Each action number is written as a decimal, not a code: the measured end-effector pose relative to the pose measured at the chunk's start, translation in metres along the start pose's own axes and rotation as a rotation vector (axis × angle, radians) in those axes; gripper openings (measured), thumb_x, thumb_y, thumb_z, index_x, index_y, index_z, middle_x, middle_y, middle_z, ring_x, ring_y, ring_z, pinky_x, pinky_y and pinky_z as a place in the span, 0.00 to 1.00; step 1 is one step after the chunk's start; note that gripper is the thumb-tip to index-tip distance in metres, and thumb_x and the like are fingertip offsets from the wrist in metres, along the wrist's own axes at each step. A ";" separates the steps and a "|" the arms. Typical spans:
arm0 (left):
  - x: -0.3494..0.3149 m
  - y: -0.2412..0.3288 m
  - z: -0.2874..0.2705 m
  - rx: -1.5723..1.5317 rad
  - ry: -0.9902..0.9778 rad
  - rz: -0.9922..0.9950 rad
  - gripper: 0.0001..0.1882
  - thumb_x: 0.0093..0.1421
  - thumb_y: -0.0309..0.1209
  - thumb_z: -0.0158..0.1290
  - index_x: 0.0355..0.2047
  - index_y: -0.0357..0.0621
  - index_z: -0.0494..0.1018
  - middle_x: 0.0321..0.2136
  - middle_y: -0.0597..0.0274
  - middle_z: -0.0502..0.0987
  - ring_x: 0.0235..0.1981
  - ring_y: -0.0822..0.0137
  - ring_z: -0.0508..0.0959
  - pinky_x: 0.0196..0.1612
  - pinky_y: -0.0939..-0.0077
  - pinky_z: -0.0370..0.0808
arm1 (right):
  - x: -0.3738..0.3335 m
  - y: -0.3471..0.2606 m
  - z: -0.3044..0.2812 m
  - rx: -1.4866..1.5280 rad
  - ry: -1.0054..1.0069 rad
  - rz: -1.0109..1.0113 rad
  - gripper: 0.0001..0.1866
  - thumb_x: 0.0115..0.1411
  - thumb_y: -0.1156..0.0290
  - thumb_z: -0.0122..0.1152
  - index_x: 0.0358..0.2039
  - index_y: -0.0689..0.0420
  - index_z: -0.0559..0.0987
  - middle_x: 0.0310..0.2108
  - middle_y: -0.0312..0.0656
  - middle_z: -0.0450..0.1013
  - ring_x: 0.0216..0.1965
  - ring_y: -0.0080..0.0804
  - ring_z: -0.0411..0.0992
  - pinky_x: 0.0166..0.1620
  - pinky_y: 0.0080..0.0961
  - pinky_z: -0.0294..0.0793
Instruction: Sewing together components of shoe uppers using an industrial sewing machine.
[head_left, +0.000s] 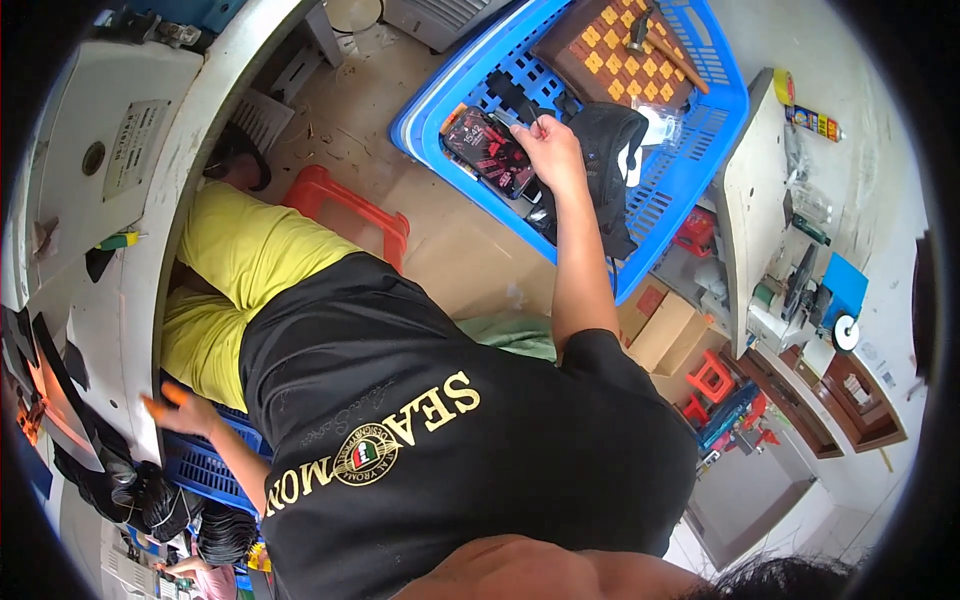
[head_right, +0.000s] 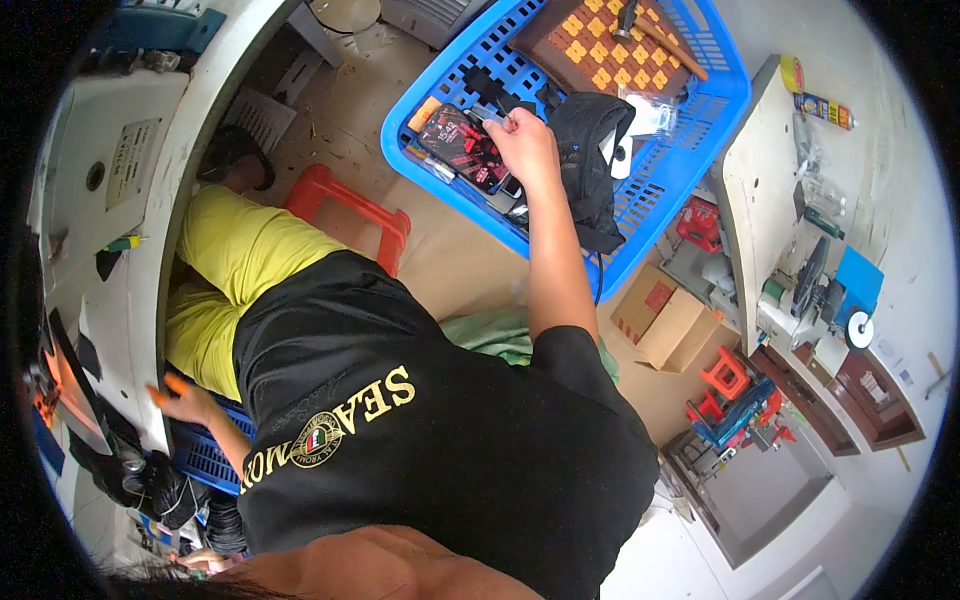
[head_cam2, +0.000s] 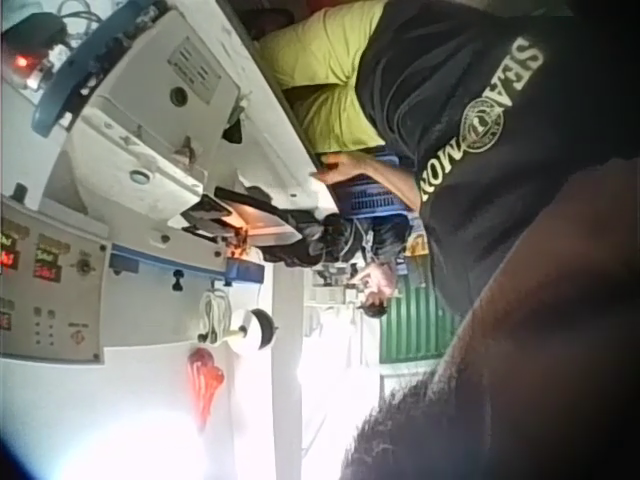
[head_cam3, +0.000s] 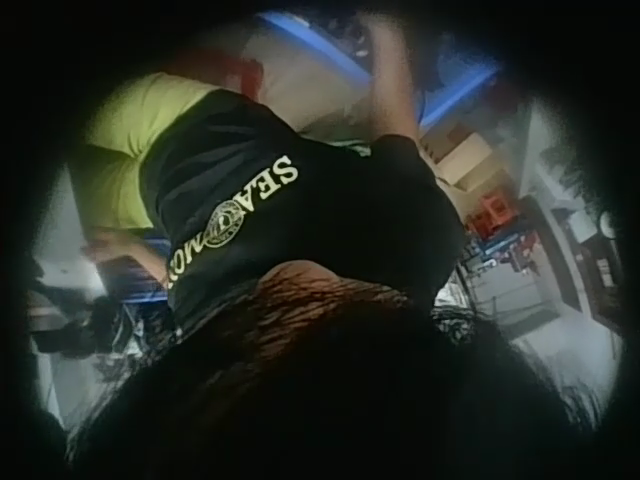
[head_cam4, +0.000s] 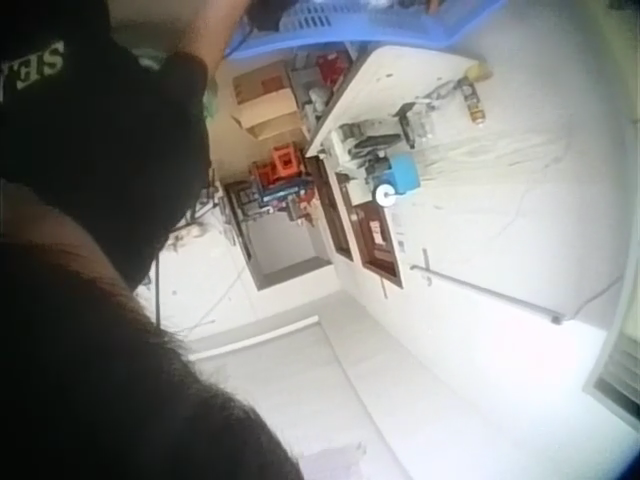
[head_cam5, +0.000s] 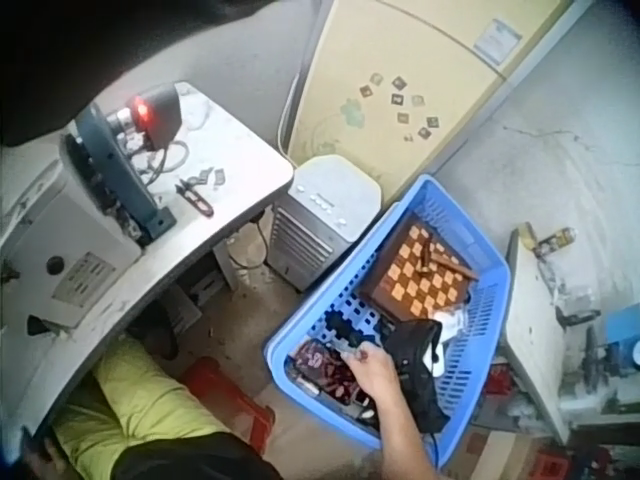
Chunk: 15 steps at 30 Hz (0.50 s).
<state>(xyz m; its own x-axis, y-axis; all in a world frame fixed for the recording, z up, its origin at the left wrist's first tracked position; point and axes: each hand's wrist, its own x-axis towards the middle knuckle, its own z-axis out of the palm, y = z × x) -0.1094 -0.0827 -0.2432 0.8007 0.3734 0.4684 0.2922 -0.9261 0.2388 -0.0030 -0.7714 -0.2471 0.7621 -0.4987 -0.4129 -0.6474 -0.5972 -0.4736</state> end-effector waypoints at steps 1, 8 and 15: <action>-0.007 0.001 0.008 -0.122 -0.108 0.054 0.29 0.64 0.36 0.56 0.59 0.26 0.65 0.59 0.36 0.66 0.60 0.44 0.67 0.64 0.58 0.63 | 0.001 -0.002 0.003 0.011 0.006 -0.011 0.23 0.54 0.52 0.67 0.21 0.60 0.72 0.20 0.49 0.72 0.25 0.44 0.73 0.32 0.37 0.72; -0.049 0.053 0.013 -0.058 -0.264 0.219 0.24 0.58 0.28 0.59 0.56 0.40 0.72 0.60 0.39 0.66 0.61 0.43 0.66 0.62 0.56 0.65 | -0.001 -0.008 0.003 0.034 0.155 -0.157 0.23 0.61 0.52 0.61 0.27 0.63 0.77 0.22 0.47 0.72 0.27 0.26 0.68 0.36 0.33 0.71; -0.042 0.044 -0.017 -0.171 -0.073 0.172 0.22 0.54 0.27 0.61 0.50 0.40 0.75 0.52 0.50 0.74 0.52 0.49 0.74 0.54 0.60 0.71 | 0.025 0.011 -0.005 0.135 0.430 -0.467 0.22 0.68 0.56 0.55 0.27 0.65 0.77 0.19 0.42 0.70 0.24 0.27 0.63 0.31 0.32 0.67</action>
<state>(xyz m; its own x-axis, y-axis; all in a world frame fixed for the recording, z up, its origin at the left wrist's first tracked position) -0.1394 -0.1387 -0.2375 0.8683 0.2010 0.4534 0.0611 -0.9506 0.3043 0.0089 -0.7934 -0.2582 0.8817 -0.4297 0.1948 -0.2214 -0.7414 -0.6335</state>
